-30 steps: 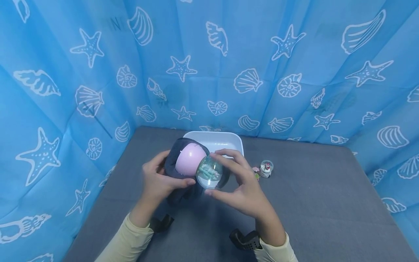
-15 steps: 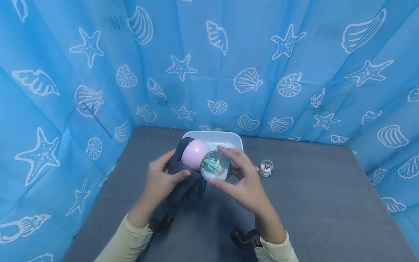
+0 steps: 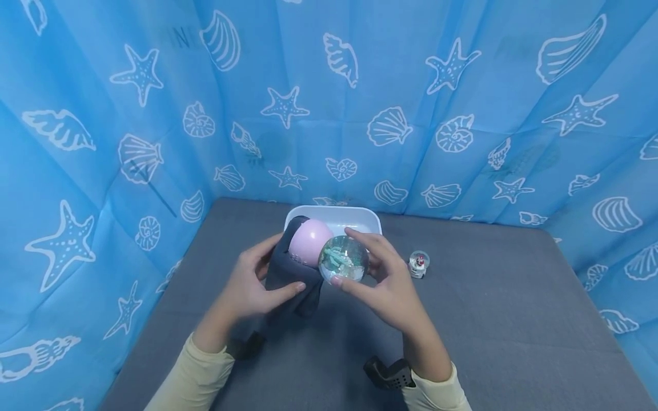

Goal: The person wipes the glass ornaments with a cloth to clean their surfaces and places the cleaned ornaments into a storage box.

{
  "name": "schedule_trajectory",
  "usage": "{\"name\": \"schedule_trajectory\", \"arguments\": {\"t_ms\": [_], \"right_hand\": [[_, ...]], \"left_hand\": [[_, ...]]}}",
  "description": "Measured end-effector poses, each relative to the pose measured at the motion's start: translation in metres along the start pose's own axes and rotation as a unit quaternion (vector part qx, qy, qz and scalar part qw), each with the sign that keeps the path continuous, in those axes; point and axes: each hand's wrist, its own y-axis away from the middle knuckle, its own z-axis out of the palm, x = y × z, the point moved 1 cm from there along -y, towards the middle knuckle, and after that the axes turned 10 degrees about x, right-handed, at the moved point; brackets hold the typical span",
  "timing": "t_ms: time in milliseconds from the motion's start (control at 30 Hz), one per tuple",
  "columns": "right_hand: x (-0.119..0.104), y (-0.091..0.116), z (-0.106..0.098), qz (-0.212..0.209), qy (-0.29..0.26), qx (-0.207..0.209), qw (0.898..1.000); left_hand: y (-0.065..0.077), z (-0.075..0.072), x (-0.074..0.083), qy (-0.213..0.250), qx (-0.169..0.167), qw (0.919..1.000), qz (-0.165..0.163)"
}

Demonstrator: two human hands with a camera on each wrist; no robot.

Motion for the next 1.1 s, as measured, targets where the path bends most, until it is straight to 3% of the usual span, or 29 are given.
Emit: {"name": "schedule_trajectory", "arguments": {"t_ms": [200,600,1100], "right_hand": [[-0.0016,0.0003,-0.0007,0.005,-0.013,-0.009,1.0],[-0.0017,0.0007,-0.0004,0.007,-0.043,0.001,0.999],[-0.0027,0.0017,0.0032,-0.049,-0.084,-0.004,0.995]], "left_hand": [[-0.002,-0.0011,-0.0011,0.001,0.026,0.9996,-0.01],[0.0008,0.0033,-0.001,-0.031,0.098,0.9938,0.043],[0.0,0.0017,0.0011,-0.004,0.12,0.9913,0.055]]}}
